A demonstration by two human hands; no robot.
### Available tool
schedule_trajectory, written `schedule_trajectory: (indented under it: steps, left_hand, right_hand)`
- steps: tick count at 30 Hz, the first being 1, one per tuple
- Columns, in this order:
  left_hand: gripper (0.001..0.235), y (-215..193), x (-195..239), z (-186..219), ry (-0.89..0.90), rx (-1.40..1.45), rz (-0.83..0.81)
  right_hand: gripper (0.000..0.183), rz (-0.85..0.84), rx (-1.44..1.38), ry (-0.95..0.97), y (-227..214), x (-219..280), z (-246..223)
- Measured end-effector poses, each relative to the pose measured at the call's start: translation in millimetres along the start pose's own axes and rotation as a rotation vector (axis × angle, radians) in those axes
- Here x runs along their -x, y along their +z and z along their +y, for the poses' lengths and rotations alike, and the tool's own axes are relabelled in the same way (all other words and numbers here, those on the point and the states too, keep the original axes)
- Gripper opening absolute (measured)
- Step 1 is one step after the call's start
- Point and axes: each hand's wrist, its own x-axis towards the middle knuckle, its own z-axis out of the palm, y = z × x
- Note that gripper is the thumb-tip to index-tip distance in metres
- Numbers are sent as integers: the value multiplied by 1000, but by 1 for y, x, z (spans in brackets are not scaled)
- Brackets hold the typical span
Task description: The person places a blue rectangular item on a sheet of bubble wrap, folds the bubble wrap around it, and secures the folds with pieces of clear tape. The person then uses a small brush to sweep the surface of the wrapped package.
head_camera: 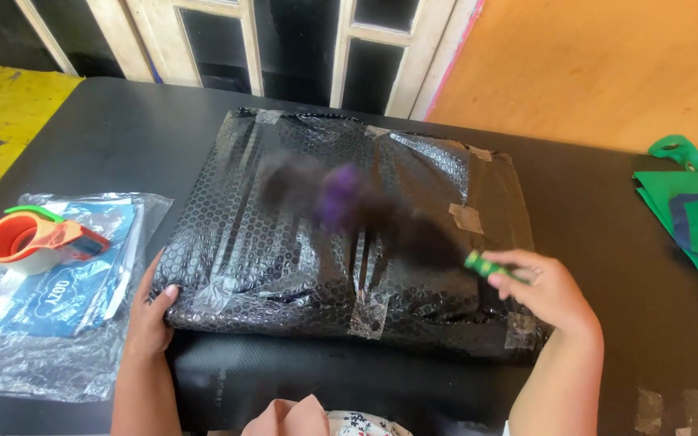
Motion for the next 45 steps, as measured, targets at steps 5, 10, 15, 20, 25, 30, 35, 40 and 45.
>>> schedule_trajectory:
  steps: [5, 10, 15, 20, 25, 30, 35, 40, 45]
  left_hand:
    - [76, 2, 2, -5, 19, 46, 30]
    - [83, 15, 10, 32, -173, -7, 46]
    - [87, 16, 9, 33, -154, 4, 25]
    - [87, 19, 11, 38, -195, 12, 46]
    - [85, 17, 9, 37, -194, 12, 50]
    - [90, 17, 7, 36, -197, 12, 39]
    - [89, 19, 9, 39, -190, 12, 43]
    - [86, 21, 11, 42, -207, 33, 49]
    - [79, 22, 12, 45, -213, -4, 66]
  right_hand:
    - [36, 310, 69, -56, 6, 6, -15]
    - [43, 218, -32, -98, 5, 34, -3]
    - [38, -192, -31, -92, -1, 52, 4]
    - [42, 174, 43, 66, 4, 43, -2]
    - [37, 478, 116, 23, 27, 46, -29]
    - [45, 79, -119, -186, 19, 63, 16]
    - [41, -19, -1, -80, 9, 64, 26]
    - [40, 357, 87, 160, 21, 60, -14]
    - [44, 450, -37, -37, 10, 80, 17]
